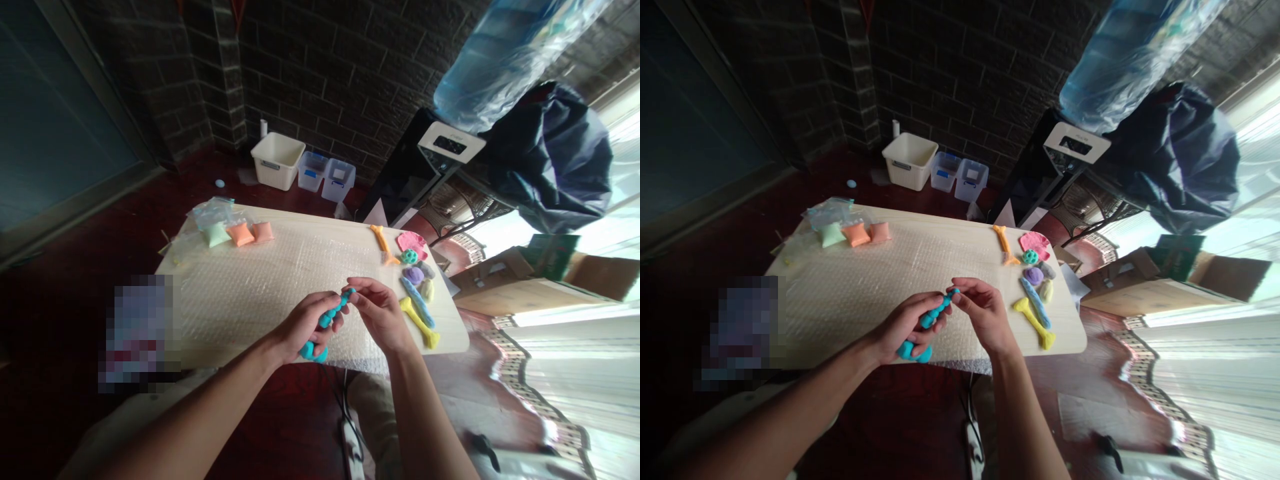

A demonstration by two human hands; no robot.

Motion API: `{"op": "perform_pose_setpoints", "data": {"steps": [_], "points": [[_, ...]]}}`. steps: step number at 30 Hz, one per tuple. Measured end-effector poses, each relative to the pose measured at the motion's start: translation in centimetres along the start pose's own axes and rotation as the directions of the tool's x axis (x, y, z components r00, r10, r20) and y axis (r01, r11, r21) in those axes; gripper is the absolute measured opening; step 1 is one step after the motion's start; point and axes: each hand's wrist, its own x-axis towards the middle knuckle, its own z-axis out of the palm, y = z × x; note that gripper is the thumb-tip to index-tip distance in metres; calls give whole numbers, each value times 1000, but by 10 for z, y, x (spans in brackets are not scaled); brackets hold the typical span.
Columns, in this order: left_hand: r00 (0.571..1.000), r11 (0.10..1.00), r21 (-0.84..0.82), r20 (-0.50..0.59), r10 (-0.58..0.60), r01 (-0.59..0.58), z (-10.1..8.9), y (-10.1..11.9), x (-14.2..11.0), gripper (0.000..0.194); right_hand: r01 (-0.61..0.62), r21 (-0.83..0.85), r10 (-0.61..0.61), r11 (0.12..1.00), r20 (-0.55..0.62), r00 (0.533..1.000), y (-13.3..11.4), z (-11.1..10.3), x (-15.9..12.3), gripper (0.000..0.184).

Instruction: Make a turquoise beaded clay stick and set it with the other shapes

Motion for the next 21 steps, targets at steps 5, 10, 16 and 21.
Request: {"op": "perform_pose_setpoints", "data": {"steps": [5, 10, 16, 21], "points": [[1000, 1000, 13, -21, 19, -19, 1, 2, -1, 27, 11, -2, -11, 1000, 19, 1000, 3, 2, 0, 19], [999, 999, 4, -15, 32, -32, 1, 1, -1, 27, 20, -15, -20, 1000, -2, 1000, 7, 2, 0, 19], [1000, 1000, -5, -12, 19, -19, 2, 1, -1, 26, 23, -36, -23, 999, 0, 1000, 5, 0, 0, 19], [1000, 999, -31, -2, 21, -21, 3, 2, -1, 25, -12, -20, 12, 1000, 31, 999, 3, -2, -1, 37]]}}
